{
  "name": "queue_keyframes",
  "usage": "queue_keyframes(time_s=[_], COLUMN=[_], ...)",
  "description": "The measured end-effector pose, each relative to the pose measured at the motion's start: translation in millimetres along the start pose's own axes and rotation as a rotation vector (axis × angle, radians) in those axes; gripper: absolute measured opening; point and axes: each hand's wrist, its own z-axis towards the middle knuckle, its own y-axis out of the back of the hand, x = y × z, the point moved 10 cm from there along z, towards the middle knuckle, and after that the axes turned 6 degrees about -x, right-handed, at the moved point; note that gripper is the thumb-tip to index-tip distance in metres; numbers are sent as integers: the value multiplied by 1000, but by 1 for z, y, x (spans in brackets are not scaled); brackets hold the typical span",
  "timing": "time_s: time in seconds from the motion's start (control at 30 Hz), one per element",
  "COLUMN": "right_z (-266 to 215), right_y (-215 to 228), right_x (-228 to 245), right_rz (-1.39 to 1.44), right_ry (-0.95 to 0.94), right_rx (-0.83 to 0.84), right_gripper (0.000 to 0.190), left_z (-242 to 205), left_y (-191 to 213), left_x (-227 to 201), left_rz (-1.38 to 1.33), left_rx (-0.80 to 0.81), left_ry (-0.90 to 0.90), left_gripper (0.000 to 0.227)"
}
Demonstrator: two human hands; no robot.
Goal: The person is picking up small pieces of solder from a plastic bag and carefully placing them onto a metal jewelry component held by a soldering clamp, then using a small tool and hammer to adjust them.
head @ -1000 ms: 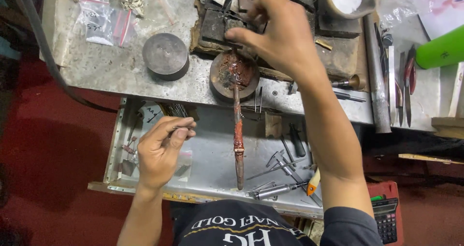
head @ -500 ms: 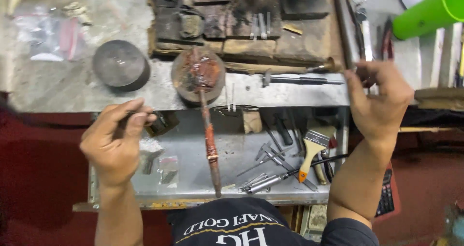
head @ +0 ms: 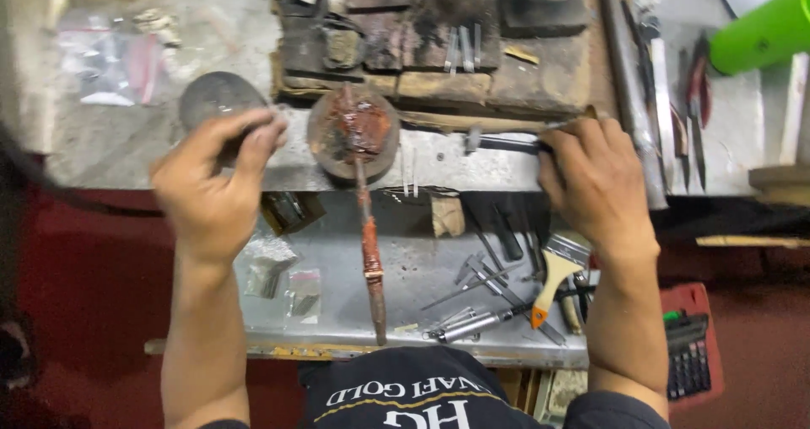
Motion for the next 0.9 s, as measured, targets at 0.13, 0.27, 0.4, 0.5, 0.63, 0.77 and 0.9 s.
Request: queue_keyframes(time_s=[0.13,0.27,0.4,0.5,0.63,0.77,0.9], right_z=[-20,-42,-41,-45,-43,-47,-59], right_y=[-23,-33,-30,-34,-31,-34,-43], right_x=[-16,-30,-25,-30,-28,-30,-38], right_rz=[113,210,181,183,193,199,199], right_ry=[-11,-39,-20,-38,-38,-32,-19], right_rx=[-37,-223,-268,-272,-274,-278,-263], right_gripper=[16,11,11,13,15,16,16], left_z=[35,61,65,63,61,61,53], left_y=[-26,-58,-69,-75,-76,-59,9], left_x=[-6,11,14,27,29,29,-2], left_rz=[36,186,221,295,340,303,193], left_rx=[25,-32,-15,-2,32,1,-107], left_ry=[-232,-311,-273,-234,-208,-137,-232], left_gripper=[11,10,9,12,10,7,10])
